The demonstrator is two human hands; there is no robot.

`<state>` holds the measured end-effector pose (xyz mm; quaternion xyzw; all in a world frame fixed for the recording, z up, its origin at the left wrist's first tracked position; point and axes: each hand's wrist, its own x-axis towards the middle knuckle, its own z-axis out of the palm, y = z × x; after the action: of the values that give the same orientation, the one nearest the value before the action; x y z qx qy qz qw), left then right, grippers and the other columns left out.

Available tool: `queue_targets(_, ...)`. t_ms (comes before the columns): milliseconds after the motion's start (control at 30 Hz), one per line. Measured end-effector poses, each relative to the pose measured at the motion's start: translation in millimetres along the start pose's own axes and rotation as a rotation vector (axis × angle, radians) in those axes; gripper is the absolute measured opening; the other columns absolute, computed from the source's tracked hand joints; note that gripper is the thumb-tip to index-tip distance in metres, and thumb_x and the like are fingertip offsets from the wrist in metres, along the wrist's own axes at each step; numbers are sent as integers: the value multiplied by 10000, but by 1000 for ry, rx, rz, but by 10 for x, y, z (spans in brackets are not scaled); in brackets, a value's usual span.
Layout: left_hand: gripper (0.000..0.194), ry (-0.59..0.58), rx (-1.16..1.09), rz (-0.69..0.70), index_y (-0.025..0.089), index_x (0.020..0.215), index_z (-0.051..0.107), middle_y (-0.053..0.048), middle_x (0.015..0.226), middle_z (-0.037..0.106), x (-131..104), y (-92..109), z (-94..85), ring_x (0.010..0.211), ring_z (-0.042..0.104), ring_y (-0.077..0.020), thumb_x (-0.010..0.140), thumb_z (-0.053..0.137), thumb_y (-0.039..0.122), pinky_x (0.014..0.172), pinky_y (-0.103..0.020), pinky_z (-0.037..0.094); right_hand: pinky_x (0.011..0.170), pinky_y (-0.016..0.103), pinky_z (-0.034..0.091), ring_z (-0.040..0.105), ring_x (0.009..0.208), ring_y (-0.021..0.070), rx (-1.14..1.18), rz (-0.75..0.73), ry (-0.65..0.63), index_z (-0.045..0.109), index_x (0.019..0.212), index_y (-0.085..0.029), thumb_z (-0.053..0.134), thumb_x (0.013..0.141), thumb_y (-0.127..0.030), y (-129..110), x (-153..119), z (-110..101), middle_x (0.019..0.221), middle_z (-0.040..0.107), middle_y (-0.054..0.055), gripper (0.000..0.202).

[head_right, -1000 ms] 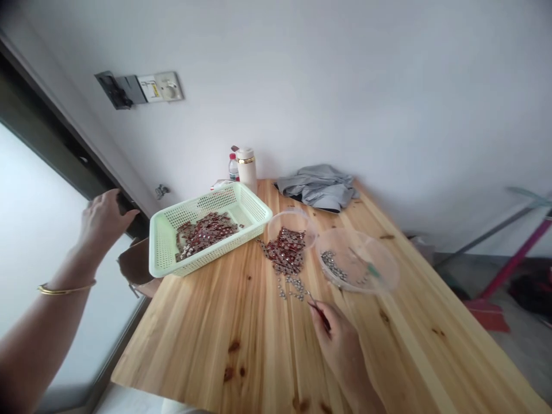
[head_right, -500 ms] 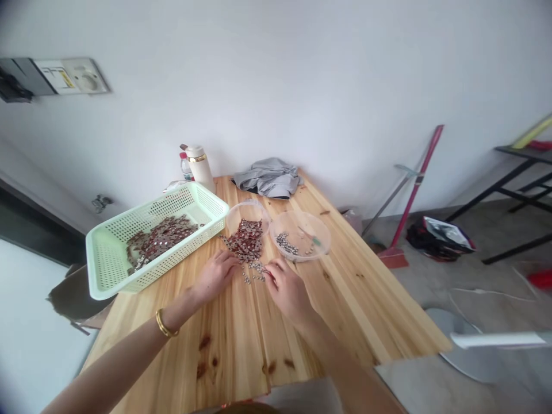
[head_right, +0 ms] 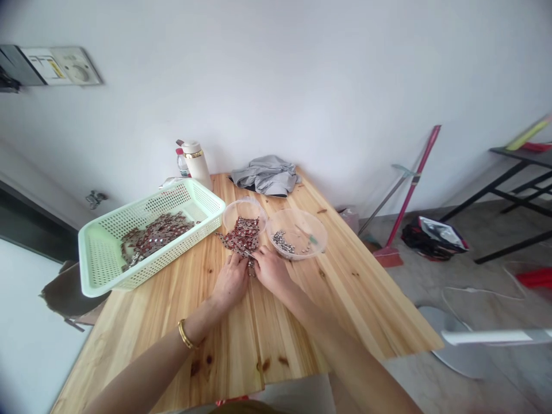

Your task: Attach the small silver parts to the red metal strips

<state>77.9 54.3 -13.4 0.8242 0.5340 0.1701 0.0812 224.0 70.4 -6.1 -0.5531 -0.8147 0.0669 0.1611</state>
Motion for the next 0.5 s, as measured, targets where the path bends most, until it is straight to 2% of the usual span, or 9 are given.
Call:
queue_targets(100, 293, -6, -54, 33, 113, 1067, 596, -147, 1069, 559, -68, 95, 63, 1056, 507, -258, 861, 400, 43, 935, -434, 478, 750, 255, 443, 599, 873, 159, 30, -52, -24, 643, 990, -187, 458, 889, -85, 20, -64, -28, 989, 622, 54, 234)
queue_targets(267, 271, 23, -150, 144, 133, 1044, 608, -122, 998, 578, -237, 205, 117, 930, 529, -228, 875, 410, 59, 853, -396, 508, 774, 283, 461, 596, 867, 169, 120, -73, -12, 634, 912, -176, 438, 904, -83, 133, -364, -57, 916, 619, 48, 217)
queue_targets(367, 260, 112, -124, 241, 160, 1015, 630, -102, 1008, 594, -182, 72, -16, 949, 521, -227, 881, 429, 64, 852, -390, 496, 768, 306, 481, 601, 868, 183, 196, -40, 95, 618, 913, -184, 431, 916, -115, 163, -507, -79, 915, 612, 55, 199)
queue_targets(500, 285, 266, 19, 194, 176, 1091, 634, -108, 1127, 612, 111, -261, -281, 1029, 514, -257, 882, 461, 87, 864, -441, 475, 775, 321, 499, 613, 869, 188, 315, -12, 227, 607, 952, -206, 442, 922, -149, 105, -574, -125, 943, 620, 60, 177)
